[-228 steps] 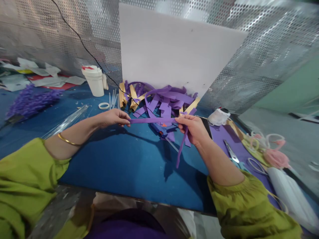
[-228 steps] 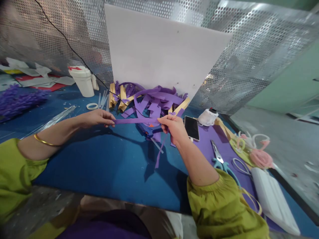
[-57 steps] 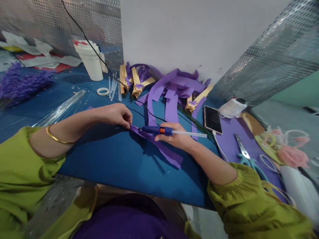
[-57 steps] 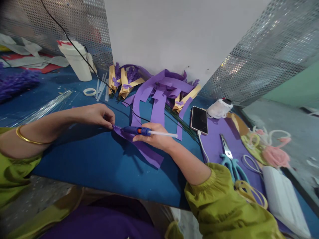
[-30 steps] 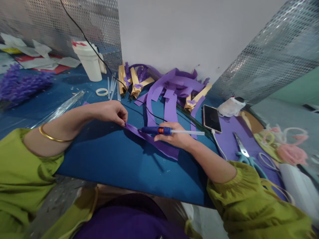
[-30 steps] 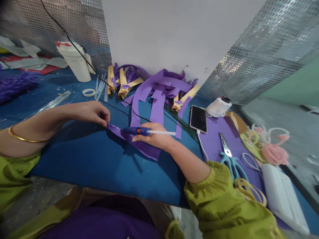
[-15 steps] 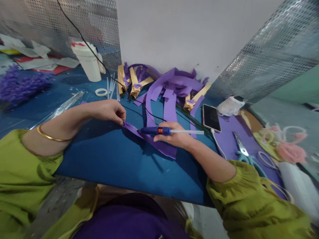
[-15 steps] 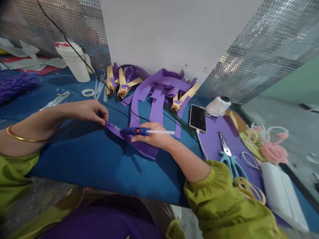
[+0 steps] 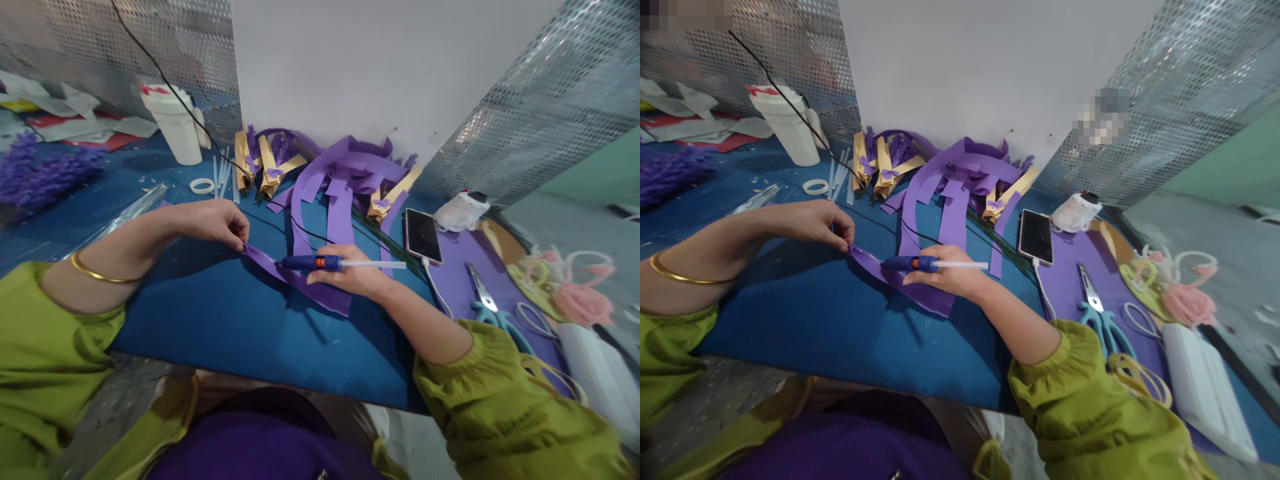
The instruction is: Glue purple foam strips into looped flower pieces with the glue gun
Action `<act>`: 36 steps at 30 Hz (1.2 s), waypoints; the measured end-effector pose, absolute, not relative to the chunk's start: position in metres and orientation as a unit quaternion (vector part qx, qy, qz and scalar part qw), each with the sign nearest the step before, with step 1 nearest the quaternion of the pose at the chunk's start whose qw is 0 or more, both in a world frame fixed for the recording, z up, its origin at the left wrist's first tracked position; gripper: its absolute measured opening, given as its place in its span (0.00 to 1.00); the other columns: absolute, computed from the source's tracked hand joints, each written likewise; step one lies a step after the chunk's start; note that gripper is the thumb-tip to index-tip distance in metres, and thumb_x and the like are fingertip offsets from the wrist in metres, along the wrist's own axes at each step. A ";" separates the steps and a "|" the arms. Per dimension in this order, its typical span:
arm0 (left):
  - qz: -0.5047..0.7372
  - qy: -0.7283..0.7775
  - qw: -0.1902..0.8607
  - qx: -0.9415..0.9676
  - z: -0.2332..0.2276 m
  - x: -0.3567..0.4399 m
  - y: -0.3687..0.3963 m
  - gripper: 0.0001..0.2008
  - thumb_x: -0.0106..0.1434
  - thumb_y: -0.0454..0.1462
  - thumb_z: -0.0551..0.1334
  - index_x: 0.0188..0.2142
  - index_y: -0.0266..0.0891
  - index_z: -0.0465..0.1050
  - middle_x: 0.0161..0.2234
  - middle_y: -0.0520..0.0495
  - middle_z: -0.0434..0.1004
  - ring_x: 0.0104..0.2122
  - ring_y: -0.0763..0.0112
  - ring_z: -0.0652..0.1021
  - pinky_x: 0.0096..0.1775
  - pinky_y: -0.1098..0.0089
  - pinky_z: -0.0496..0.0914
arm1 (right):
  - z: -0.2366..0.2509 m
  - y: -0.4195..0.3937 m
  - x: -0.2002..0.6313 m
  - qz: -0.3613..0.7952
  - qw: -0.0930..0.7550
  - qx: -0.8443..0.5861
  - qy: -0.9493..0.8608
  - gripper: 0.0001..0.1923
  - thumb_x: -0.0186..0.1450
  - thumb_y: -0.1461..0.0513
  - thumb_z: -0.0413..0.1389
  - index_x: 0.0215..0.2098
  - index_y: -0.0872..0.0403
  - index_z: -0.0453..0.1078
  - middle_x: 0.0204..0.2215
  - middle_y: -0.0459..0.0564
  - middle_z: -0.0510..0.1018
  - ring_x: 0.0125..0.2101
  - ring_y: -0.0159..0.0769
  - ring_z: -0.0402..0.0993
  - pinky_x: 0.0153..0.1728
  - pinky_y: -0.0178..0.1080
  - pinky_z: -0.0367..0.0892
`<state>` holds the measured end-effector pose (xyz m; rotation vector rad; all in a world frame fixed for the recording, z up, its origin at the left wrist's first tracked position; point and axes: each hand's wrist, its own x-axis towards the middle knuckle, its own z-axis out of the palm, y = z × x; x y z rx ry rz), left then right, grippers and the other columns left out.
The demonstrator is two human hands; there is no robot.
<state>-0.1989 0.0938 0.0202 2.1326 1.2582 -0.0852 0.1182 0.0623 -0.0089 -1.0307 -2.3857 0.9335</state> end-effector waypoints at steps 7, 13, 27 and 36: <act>-0.041 0.480 0.313 0.818 0.018 -0.203 0.096 0.12 0.54 0.45 0.66 0.31 0.40 0.81 0.28 0.51 0.80 0.30 0.71 0.75 0.33 0.75 0.64 | -0.008 0.062 0.118 0.333 0.183 -0.367 -0.849 0.30 0.54 0.39 0.62 0.20 0.53 0.59 0.20 0.41 0.63 0.24 0.29 0.58 0.26 0.35 0.52; -0.036 0.480 0.327 0.813 0.019 -0.203 0.096 0.11 0.53 0.45 0.66 0.30 0.40 0.81 0.28 0.51 0.80 0.29 0.70 0.74 0.32 0.75 0.63 | -0.007 0.062 0.118 0.324 0.179 -0.364 -0.854 0.29 0.55 0.41 0.63 0.20 0.53 0.59 0.20 0.41 0.64 0.25 0.29 0.59 0.27 0.34 0.52; -0.053 0.481 0.340 0.806 0.019 -0.193 0.089 0.10 0.52 0.44 0.65 0.27 0.40 0.79 0.23 0.52 0.75 0.25 0.72 0.70 0.28 0.74 0.59 | -0.013 0.067 0.123 0.079 0.121 -0.198 -0.969 0.27 0.65 0.39 0.51 0.29 0.54 0.64 0.25 0.44 0.67 0.24 0.30 0.61 0.26 0.35 0.51; -0.068 0.458 0.354 0.812 0.024 -0.196 0.087 0.10 0.54 0.44 0.65 0.27 0.40 0.77 0.23 0.52 0.73 0.25 0.73 0.70 0.27 0.75 0.60 | -0.012 0.065 0.126 -0.148 0.121 -0.160 -0.969 0.21 0.70 0.47 0.49 0.33 0.56 0.67 0.29 0.51 0.73 0.25 0.35 0.65 0.27 0.39 0.54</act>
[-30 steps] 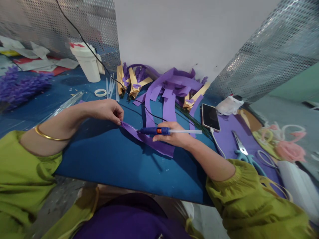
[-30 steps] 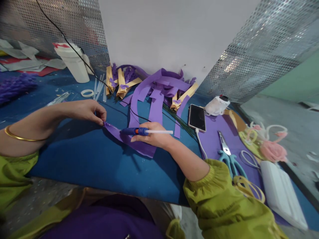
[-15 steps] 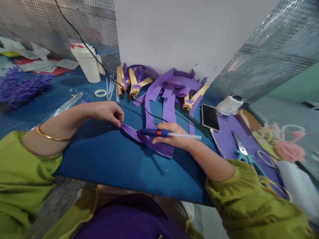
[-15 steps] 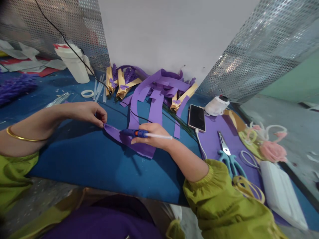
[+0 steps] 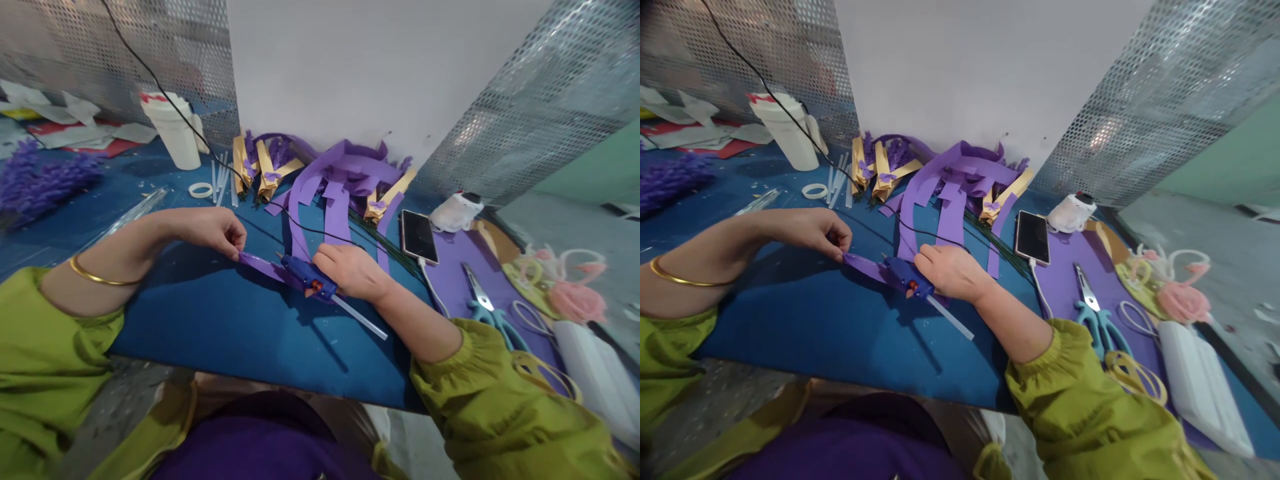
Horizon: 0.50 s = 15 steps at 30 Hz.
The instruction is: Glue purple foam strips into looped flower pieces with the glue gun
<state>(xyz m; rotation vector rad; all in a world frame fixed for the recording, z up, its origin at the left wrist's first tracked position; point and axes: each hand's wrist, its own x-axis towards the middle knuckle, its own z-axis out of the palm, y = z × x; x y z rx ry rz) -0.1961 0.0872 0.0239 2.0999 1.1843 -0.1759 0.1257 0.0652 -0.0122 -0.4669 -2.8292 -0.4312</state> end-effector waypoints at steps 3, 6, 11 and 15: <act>-0.071 0.461 0.357 0.810 0.023 -0.199 0.088 0.09 0.53 0.44 0.65 0.25 0.40 0.76 0.22 0.52 0.73 0.25 0.72 0.70 0.27 0.74 0.60 | -0.012 0.064 0.128 -0.104 0.191 -0.158 -0.963 0.19 0.69 0.46 0.51 0.36 0.55 0.66 0.31 0.52 0.74 0.29 0.36 0.68 0.29 0.38 0.59; -0.077 0.462 0.362 0.806 0.024 -0.202 0.088 0.09 0.53 0.43 0.65 0.25 0.39 0.76 0.23 0.51 0.74 0.25 0.71 0.71 0.27 0.74 0.61 | -0.010 0.064 0.131 -0.063 0.273 -0.210 -0.937 0.12 0.68 0.53 0.54 0.40 0.54 0.65 0.37 0.54 0.74 0.34 0.38 0.71 0.34 0.38 0.64; -0.081 0.452 0.396 0.795 0.032 -0.202 0.083 0.09 0.56 0.42 0.64 0.28 0.38 0.75 0.25 0.50 0.77 0.28 0.69 0.76 0.28 0.76 0.64 | -0.012 0.078 0.134 -0.053 0.262 -0.380 -0.886 0.12 0.63 0.62 0.55 0.45 0.56 0.63 0.41 0.58 0.70 0.36 0.44 0.70 0.36 0.42 0.65; -0.055 0.436 0.397 0.806 0.040 -0.199 0.077 0.09 0.57 0.43 0.64 0.31 0.39 0.76 0.26 0.50 0.77 0.28 0.70 0.76 0.29 0.76 0.65 | -0.014 0.093 0.141 -0.025 0.159 -0.429 -0.889 0.12 0.61 0.66 0.54 0.44 0.57 0.66 0.41 0.58 0.70 0.40 0.46 0.70 0.41 0.44 0.66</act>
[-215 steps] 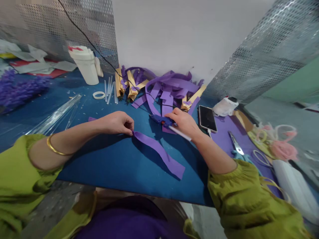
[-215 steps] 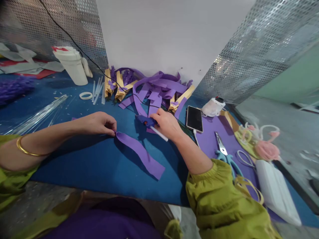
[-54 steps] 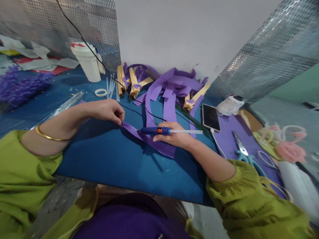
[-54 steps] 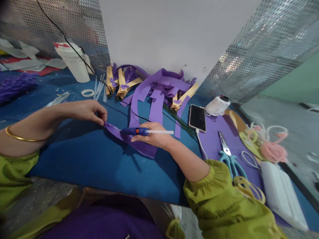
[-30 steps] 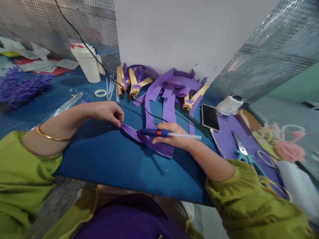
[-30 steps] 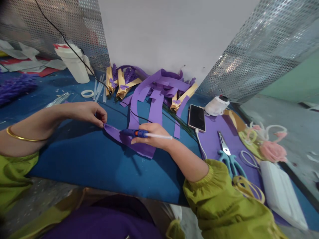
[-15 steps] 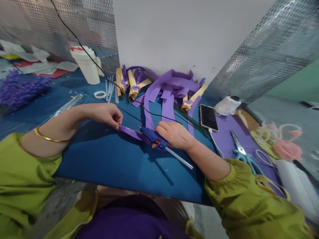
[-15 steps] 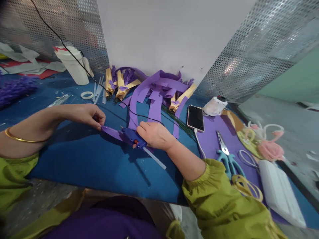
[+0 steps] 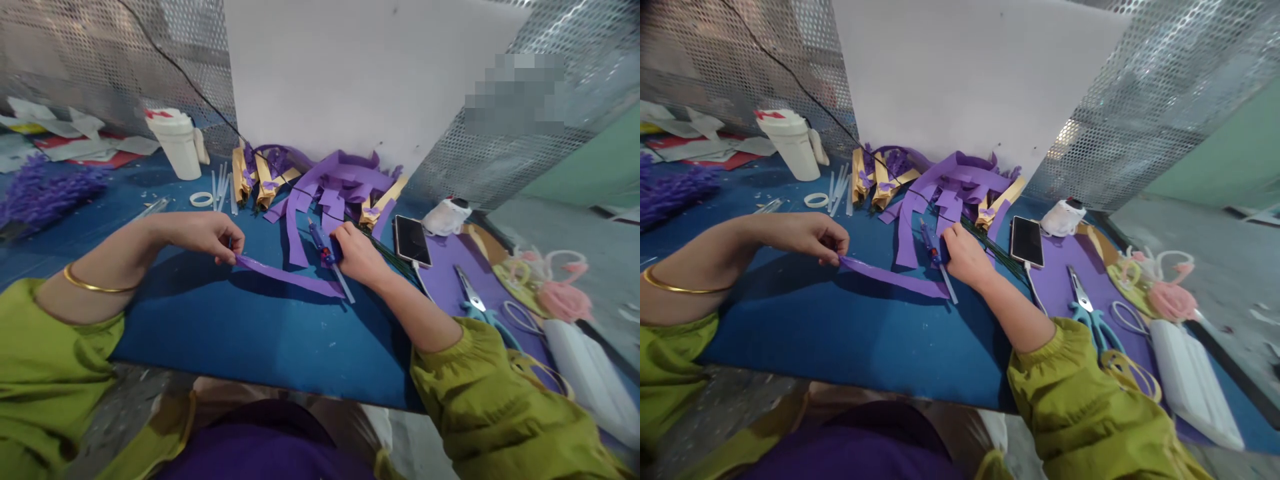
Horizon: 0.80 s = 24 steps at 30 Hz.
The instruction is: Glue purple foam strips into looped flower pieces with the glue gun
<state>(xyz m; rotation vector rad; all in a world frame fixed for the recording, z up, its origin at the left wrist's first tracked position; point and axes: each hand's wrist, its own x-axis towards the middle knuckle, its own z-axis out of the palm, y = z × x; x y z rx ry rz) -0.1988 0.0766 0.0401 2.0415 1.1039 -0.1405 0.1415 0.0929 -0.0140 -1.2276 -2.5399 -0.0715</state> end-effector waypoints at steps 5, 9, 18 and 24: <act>-0.035 0.424 0.371 0.826 0.049 -0.194 0.069 0.09 0.57 0.43 0.65 0.31 0.39 0.77 0.27 0.50 0.78 0.28 0.70 0.75 0.29 0.76 0.65 | -0.005 0.099 0.153 0.034 0.076 -0.452 -0.888 0.22 0.56 0.72 0.53 0.49 0.59 0.69 0.45 0.60 0.70 0.44 0.46 0.71 0.46 0.43 0.67; -0.015 0.420 0.347 0.838 0.060 -0.197 0.060 0.09 0.57 0.43 0.66 0.30 0.40 0.78 0.26 0.51 0.77 0.28 0.71 0.73 0.29 0.77 0.64 | 0.002 0.099 0.158 0.057 0.026 -0.440 -0.896 0.27 0.53 0.76 0.51 0.52 0.60 0.70 0.48 0.60 0.72 0.49 0.46 0.71 0.50 0.41 0.66; 0.048 0.408 0.314 0.856 0.093 -0.188 0.043 0.08 0.59 0.42 0.64 0.31 0.40 0.78 0.27 0.51 0.77 0.28 0.71 0.73 0.30 0.76 0.65 | 0.009 0.085 0.148 0.030 0.131 -0.452 -0.882 0.17 0.66 0.70 0.47 0.49 0.59 0.71 0.54 0.62 0.73 0.53 0.48 0.72 0.55 0.49 0.64; 0.159 0.441 0.255 0.846 0.091 -0.143 0.043 0.10 0.58 0.43 0.64 0.31 0.39 0.78 0.24 0.53 0.77 0.25 0.73 0.74 0.28 0.76 0.64 | 0.027 0.047 0.122 0.443 0.375 -0.359 -0.731 0.18 0.68 0.46 0.49 0.46 0.50 0.63 0.40 0.50 0.79 0.39 0.38 0.77 0.41 0.42 0.71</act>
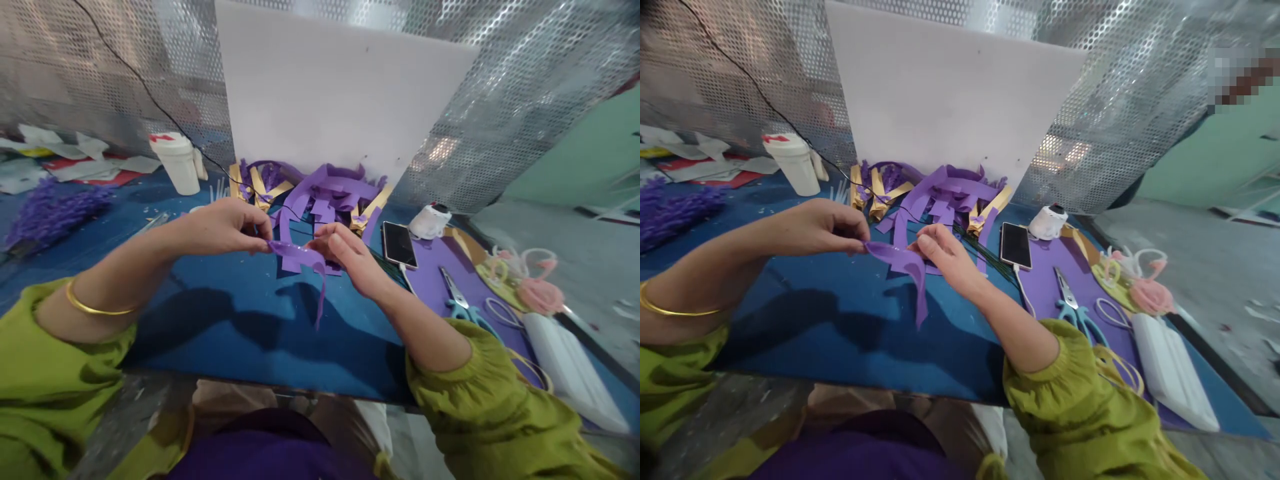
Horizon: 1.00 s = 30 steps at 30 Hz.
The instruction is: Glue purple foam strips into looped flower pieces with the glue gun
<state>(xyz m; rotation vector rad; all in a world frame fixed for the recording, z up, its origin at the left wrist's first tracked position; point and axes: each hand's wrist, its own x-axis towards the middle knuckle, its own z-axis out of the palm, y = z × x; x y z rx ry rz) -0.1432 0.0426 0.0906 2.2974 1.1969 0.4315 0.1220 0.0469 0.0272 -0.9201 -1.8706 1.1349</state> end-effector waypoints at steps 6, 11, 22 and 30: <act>0.295 0.495 0.233 0.783 0.059 -0.121 0.044 0.09 0.57 0.42 0.63 0.31 0.37 0.77 0.23 0.52 0.77 0.23 0.74 0.75 0.26 0.76 0.64 | 0.026 0.036 0.113 0.359 0.395 -0.441 -0.721 0.31 0.54 0.57 0.68 0.50 0.47 0.59 0.32 0.42 0.74 0.29 0.33 0.70 0.33 0.38 0.66; 0.307 0.481 0.248 0.783 0.041 -0.121 0.044 0.08 0.57 0.40 0.63 0.31 0.37 0.76 0.23 0.52 0.77 0.23 0.75 0.74 0.26 0.75 0.65 | 0.022 0.041 0.117 0.302 0.433 -0.394 -0.752 0.24 0.59 0.57 0.65 0.50 0.48 0.62 0.32 0.42 0.73 0.29 0.32 0.68 0.32 0.37 0.64; 0.274 0.480 0.286 0.783 0.037 -0.123 0.047 0.09 0.58 0.42 0.63 0.32 0.38 0.75 0.25 0.51 0.79 0.26 0.71 0.78 0.29 0.74 0.68 | 0.020 0.045 0.119 0.274 0.439 -0.386 -0.764 0.05 0.61 0.58 0.64 0.34 0.50 0.76 0.32 0.46 0.78 0.32 0.35 0.74 0.35 0.39 0.69; 0.234 0.430 0.464 0.738 0.035 -0.119 0.045 0.12 0.55 0.43 0.66 0.36 0.37 0.79 0.26 0.52 0.78 0.25 0.74 0.76 0.29 0.75 0.70 | 0.026 0.037 0.119 0.199 0.456 -0.333 -0.801 0.06 0.60 0.60 0.66 0.36 0.49 0.76 0.35 0.48 0.81 0.37 0.38 0.76 0.41 0.42 0.70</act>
